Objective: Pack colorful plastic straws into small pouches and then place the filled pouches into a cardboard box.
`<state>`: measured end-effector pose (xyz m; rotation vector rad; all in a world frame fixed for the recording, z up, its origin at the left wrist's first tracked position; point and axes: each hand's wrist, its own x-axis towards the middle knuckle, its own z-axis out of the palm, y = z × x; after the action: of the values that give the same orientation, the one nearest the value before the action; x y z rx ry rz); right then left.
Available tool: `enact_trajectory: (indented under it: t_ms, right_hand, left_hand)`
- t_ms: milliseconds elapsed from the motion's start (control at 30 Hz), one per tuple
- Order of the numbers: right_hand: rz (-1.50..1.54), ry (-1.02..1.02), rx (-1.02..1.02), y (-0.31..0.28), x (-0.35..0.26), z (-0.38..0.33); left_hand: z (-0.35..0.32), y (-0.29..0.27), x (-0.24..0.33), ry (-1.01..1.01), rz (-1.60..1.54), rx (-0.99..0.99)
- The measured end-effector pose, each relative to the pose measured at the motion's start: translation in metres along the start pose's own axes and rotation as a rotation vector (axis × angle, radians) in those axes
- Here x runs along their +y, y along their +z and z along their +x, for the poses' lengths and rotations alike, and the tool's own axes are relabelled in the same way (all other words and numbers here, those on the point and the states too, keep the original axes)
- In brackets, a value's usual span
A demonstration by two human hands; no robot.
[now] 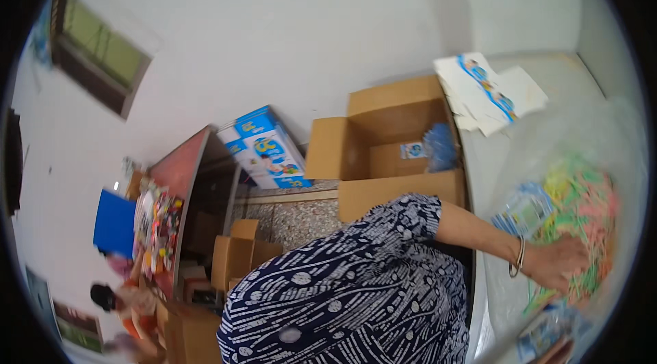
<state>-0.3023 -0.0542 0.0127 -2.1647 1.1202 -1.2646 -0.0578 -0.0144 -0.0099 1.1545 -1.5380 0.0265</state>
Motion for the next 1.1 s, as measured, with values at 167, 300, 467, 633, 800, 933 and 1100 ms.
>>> enact_trajectory:
  t_ms: [167,300,467,633,800,933,1100]
  right_hand:
    - [0.451,0.310,-0.284,0.045,-0.042,-0.013]
    - [0.407,0.256,-0.421,0.058,-0.080,0.009]
    - [0.285,0.286,-0.411,0.051,-0.071,0.001]
    - [0.288,0.355,-0.372,0.046,-0.067,-0.015]
    - [0.311,0.362,-0.401,0.052,-0.074,-0.021]
    - [0.296,0.336,-0.417,0.060,-0.077,-0.024]
    - [0.324,0.297,-0.390,0.066,-0.079,-0.021]
  left_hand:
    - [0.015,-0.038,0.018,-0.387,-0.583,-0.323]
    - [0.019,-0.074,0.018,-0.450,-0.443,-0.439]
    - [0.022,-0.064,0.028,-0.499,-0.379,-0.563]
    - [0.001,-0.055,0.030,-0.435,-0.293,-0.562]
    - [-0.006,-0.060,0.025,-0.459,-0.294,-0.592]
    - [-0.007,-0.066,0.020,-0.364,-0.179,-0.584]
    - [-0.001,-0.065,0.017,-0.274,-0.089,-0.566]
